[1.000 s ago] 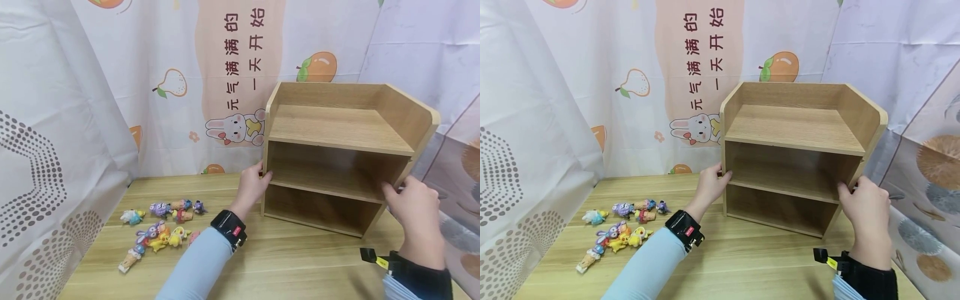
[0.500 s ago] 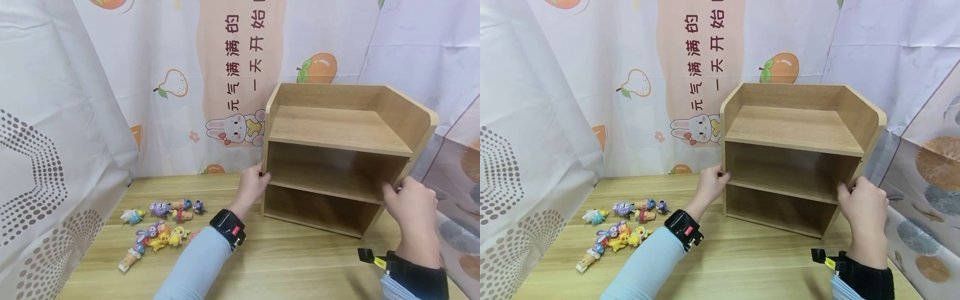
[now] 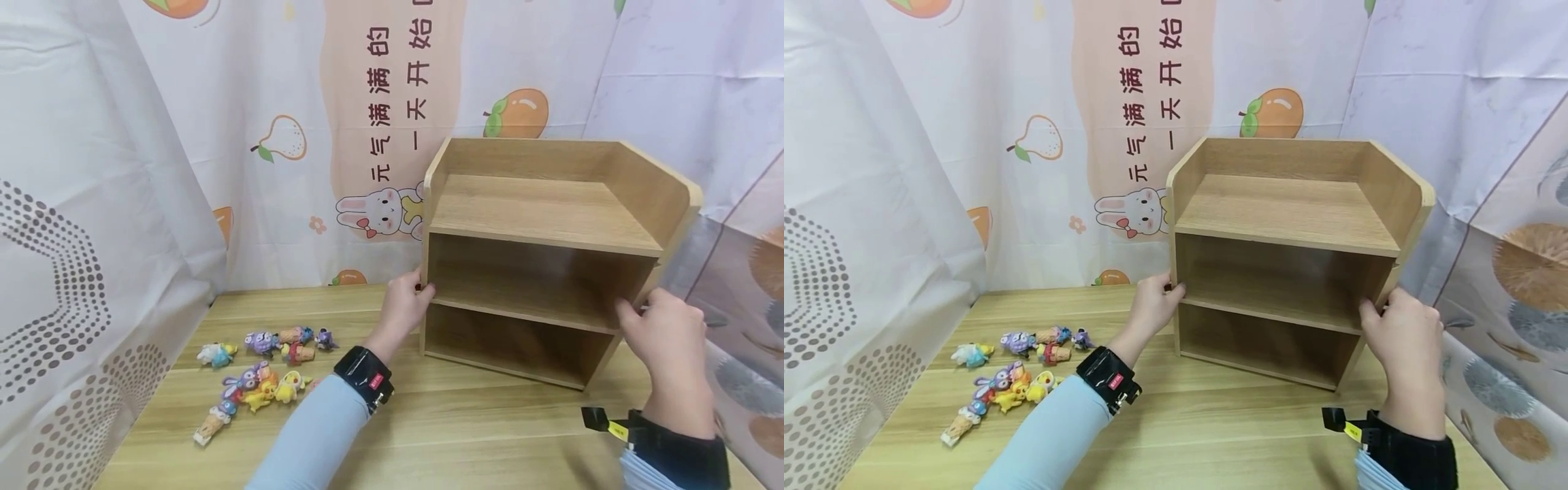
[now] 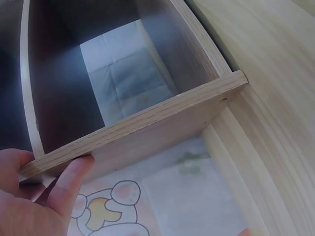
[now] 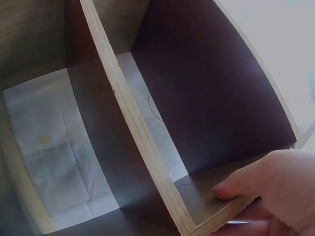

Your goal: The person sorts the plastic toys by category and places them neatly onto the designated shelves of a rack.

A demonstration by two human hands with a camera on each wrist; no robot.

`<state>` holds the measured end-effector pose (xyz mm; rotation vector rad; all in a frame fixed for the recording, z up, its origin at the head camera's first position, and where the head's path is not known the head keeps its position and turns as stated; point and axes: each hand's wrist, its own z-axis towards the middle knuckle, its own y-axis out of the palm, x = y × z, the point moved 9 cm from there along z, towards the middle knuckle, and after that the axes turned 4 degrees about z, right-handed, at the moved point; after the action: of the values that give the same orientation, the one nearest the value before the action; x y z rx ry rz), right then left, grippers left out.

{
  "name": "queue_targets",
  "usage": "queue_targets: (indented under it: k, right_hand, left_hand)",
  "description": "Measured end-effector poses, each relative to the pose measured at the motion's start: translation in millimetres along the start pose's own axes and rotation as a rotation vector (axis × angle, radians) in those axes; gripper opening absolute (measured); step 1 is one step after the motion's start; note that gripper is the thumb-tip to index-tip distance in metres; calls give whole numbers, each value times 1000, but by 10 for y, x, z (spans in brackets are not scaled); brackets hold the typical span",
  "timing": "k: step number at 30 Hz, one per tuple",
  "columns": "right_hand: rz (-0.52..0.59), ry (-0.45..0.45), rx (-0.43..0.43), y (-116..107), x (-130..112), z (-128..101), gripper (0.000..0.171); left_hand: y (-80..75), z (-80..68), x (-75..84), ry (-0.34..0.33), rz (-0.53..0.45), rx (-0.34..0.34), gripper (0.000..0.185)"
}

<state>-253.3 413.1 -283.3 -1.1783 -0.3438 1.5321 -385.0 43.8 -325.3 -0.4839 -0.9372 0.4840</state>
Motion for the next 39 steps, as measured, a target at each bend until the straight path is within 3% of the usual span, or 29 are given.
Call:
queue_targets:
  k: [19,23,30,35,39]
  right_hand:
    - [51,-150,40,130,-298,-7,34]
    - [61,-165,33,164,-358,-12,34]
    - [67,-217,58,183,-493,-36,33]
    - [79,-266,96,208,-567,-61,31]
    - [107,-291,122,242,-616,-76,30]
  left_hand:
    - [-327,-106,-148,37,47,77,12]
    - [-398,-128,-169,43,49,87,15]
    - [-532,-171,-221,45,91,100,36]
    - [-608,-207,-280,18,117,81,38]
    - [-670,-238,-320,4,128,68,30]
